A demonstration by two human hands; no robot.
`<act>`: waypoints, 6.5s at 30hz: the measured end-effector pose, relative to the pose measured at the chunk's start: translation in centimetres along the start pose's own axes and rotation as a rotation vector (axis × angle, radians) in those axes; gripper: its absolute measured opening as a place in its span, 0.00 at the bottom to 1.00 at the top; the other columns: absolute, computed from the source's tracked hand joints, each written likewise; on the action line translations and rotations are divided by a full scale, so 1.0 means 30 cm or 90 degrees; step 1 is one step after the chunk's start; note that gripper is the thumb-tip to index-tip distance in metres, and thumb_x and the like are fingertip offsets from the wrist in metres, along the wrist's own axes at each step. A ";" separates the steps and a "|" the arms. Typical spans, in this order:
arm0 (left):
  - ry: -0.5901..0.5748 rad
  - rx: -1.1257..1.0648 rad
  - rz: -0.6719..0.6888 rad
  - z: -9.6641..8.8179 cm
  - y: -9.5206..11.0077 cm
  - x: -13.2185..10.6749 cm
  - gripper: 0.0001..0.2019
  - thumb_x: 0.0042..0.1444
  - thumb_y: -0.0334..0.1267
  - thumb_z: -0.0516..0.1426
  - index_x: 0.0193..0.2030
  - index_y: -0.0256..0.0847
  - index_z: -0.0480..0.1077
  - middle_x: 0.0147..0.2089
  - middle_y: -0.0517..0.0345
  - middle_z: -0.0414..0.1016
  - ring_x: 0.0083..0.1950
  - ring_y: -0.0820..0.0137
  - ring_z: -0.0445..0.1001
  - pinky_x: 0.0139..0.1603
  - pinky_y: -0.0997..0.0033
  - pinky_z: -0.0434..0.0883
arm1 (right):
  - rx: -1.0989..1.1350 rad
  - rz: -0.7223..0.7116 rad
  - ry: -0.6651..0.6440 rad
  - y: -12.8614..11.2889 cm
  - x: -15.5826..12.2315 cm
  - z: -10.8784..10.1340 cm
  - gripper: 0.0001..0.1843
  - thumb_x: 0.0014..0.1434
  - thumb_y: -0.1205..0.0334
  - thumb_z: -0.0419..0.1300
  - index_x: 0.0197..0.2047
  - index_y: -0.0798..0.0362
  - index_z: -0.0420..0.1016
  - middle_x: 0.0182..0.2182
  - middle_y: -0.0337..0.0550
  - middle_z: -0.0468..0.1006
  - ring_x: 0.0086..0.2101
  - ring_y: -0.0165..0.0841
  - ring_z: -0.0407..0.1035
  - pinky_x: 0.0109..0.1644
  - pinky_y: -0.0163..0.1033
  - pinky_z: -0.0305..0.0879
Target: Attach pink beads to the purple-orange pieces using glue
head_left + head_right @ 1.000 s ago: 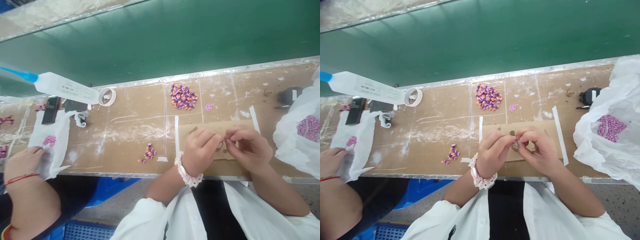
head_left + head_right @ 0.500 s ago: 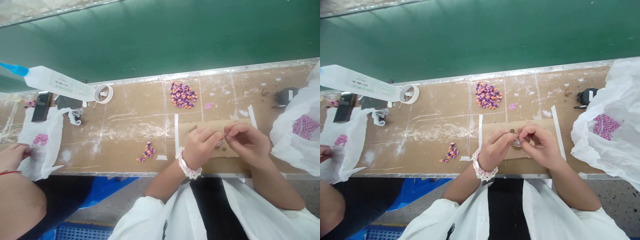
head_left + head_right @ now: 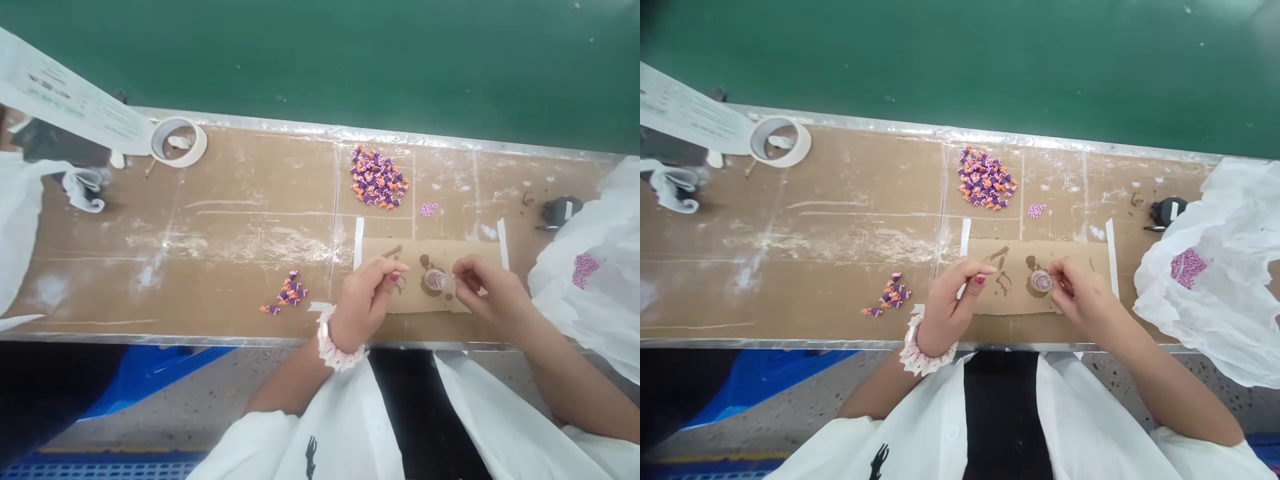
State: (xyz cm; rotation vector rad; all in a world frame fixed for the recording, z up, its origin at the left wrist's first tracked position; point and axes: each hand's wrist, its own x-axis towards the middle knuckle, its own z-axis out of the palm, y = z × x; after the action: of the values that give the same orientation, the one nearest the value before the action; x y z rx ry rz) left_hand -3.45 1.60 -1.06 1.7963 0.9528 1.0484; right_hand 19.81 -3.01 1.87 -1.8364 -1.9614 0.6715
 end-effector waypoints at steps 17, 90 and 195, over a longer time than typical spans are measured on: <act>0.120 0.020 -0.182 -0.184 -0.090 -0.159 0.10 0.67 0.40 0.50 0.41 0.43 0.72 0.28 0.60 0.69 0.30 0.73 0.69 0.35 0.70 0.70 | -0.199 -0.048 0.003 0.005 -0.001 0.070 0.07 0.58 0.65 0.53 0.41 0.50 0.66 0.27 0.42 0.74 0.25 0.35 0.69 0.26 0.37 0.61; -0.107 -0.732 -0.650 0.054 0.122 0.018 0.23 0.43 0.46 0.69 0.27 0.39 0.58 0.20 0.71 0.58 0.19 0.86 0.49 0.18 0.82 0.46 | 0.218 -0.065 0.163 -0.236 -0.026 0.084 0.10 0.57 0.74 0.56 0.36 0.48 0.66 0.28 0.35 0.74 0.23 0.26 0.66 0.25 0.32 0.65; -0.248 -0.557 -0.390 0.117 0.077 0.070 0.14 0.58 0.48 0.61 0.34 0.38 0.69 0.26 0.64 0.67 0.19 0.83 0.64 0.21 0.79 0.60 | 0.156 -0.239 0.317 -0.083 -0.023 0.060 0.15 0.57 0.78 0.60 0.42 0.49 0.72 0.33 0.42 0.75 0.31 0.33 0.72 0.30 0.38 0.70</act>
State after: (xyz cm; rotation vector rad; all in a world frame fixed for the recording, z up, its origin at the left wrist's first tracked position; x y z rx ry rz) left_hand 0.95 1.64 0.56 0.8420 0.5869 0.5440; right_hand 16.81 -3.96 1.86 -1.2842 -1.7264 0.2830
